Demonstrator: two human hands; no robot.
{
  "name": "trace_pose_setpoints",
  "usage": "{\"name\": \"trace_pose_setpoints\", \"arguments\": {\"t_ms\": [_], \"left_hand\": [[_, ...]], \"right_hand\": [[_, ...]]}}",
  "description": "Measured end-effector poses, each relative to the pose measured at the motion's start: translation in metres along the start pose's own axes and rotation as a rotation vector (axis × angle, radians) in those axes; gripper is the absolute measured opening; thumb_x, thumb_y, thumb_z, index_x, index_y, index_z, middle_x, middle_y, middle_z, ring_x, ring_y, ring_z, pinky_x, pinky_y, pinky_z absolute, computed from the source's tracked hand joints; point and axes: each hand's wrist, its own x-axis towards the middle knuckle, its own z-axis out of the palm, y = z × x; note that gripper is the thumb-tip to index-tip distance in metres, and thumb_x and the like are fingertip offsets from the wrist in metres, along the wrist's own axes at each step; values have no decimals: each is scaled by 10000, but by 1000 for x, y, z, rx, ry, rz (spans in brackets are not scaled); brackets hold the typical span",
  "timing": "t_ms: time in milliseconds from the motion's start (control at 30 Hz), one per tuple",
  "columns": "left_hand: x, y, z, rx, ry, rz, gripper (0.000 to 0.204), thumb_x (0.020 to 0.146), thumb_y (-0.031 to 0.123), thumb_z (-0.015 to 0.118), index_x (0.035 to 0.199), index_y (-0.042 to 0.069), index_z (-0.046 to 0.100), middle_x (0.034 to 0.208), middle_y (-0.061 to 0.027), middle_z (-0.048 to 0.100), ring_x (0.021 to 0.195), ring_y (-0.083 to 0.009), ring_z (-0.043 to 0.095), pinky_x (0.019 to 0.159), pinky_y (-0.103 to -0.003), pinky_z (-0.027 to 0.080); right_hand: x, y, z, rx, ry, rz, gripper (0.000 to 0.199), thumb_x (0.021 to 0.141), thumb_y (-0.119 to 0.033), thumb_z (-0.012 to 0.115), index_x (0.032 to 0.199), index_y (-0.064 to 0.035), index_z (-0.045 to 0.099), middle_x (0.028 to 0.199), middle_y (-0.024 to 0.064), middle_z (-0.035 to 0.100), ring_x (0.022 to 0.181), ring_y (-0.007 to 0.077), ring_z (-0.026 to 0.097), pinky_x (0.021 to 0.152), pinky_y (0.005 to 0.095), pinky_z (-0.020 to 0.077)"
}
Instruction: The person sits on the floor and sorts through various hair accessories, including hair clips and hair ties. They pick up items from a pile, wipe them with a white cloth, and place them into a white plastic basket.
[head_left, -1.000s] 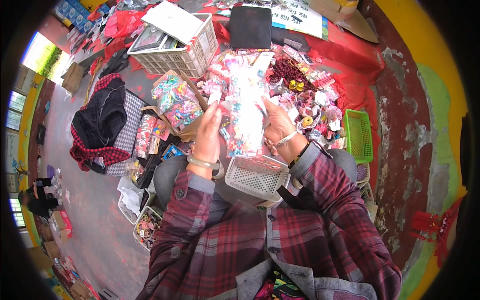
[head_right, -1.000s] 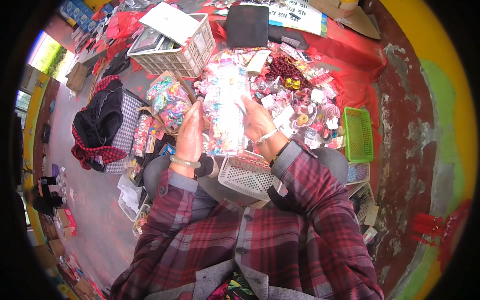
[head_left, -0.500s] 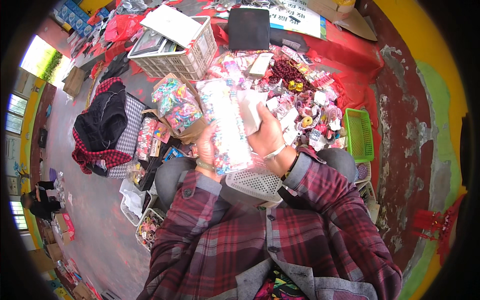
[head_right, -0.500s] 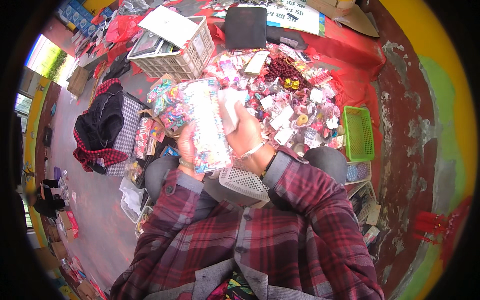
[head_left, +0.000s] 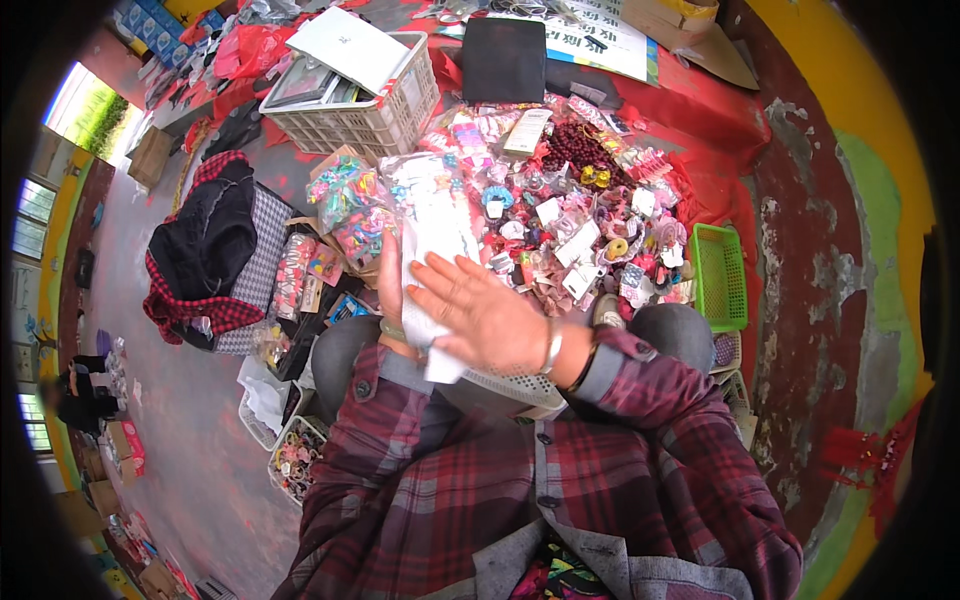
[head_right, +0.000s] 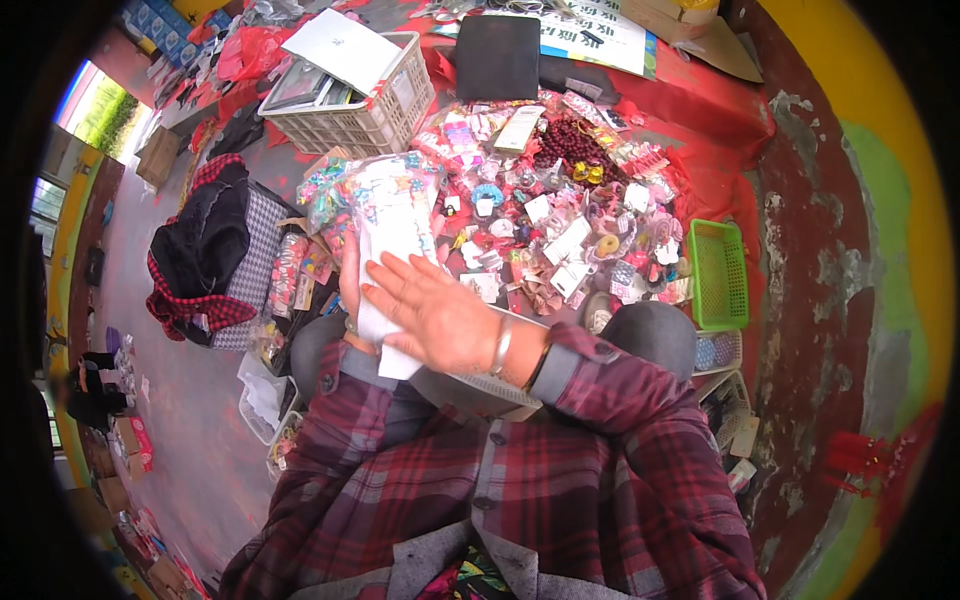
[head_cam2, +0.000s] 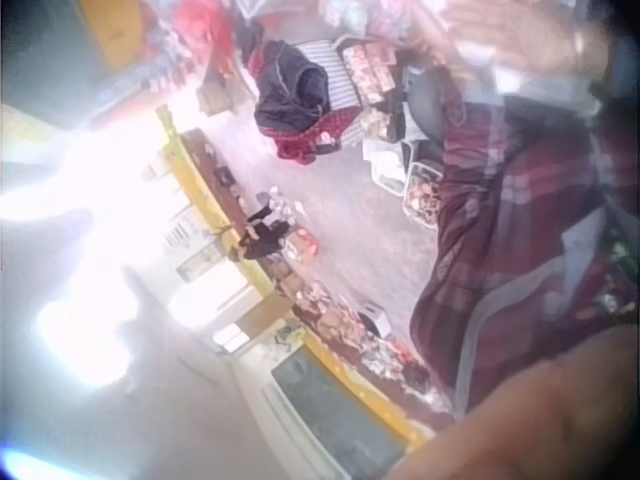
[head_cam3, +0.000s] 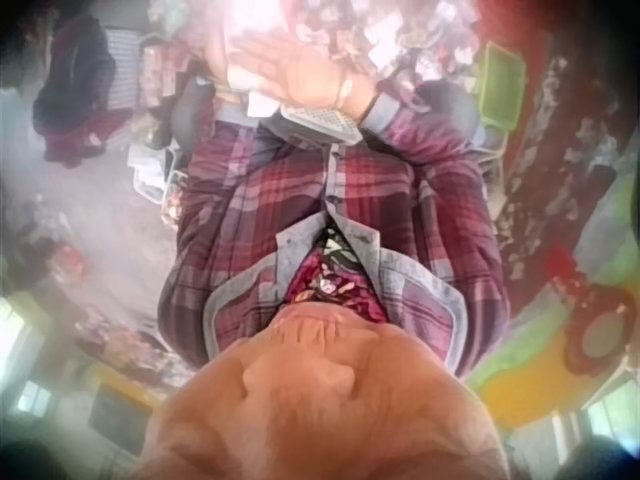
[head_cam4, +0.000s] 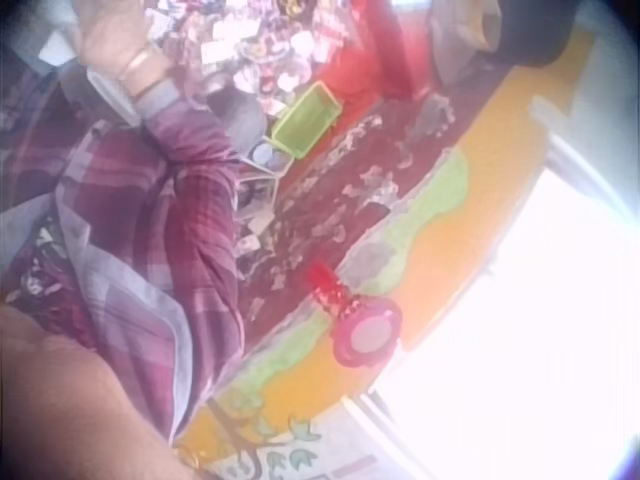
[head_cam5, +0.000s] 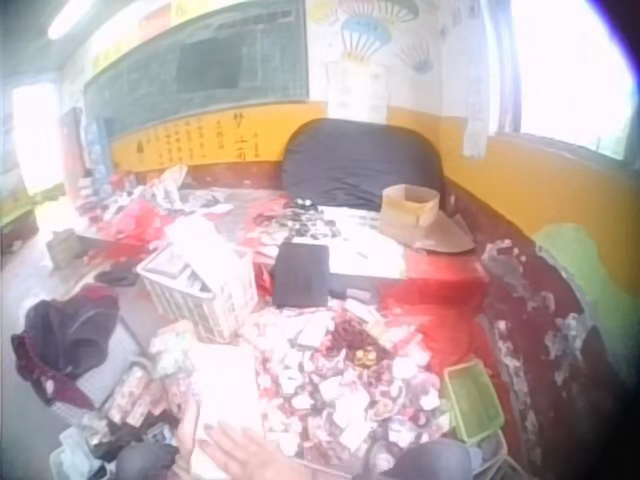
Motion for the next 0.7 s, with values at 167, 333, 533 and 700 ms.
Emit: {"name": "trace_pose_setpoints", "arguments": {"t_ms": [167,333,533,700], "left_hand": [[-4,-19,-9,162,83,29,509,958,389,368,1319,32,388,1271,-106,490,1111,-210,519,971,-350,405],[-2,-44,-21,-12,39,-163,416,978,293,357,1309,46,411,1230,-73,523,1107,-184,516,959,-335,402],[8,-35,-58,-579,-454,-76,580,929,452,349,1358,62,344,1318,-151,441,1188,-305,453,997,-439,379],[-3,-29,-29,105,-30,-16,551,930,392,372,1369,63,329,1340,-117,423,1206,-260,435,980,-412,402]], "right_hand": [[11,15,-6,-151,104,192,588,893,-303,494,1395,-66,298,1453,178,249,1350,341,228,1085,491,183],[7,53,-14,-270,311,401,596,889,-319,492,1377,-29,309,1423,200,293,1339,326,251,1081,461,211],[-5,-25,15,16,17,127,640,855,-264,556,1386,-29,288,1446,193,247,1345,336,243,1094,446,207],[8,10,-1,-232,161,258,598,890,-296,506,1388,-41,296,1448,179,258,1358,321,220,1090,448,203]]}}
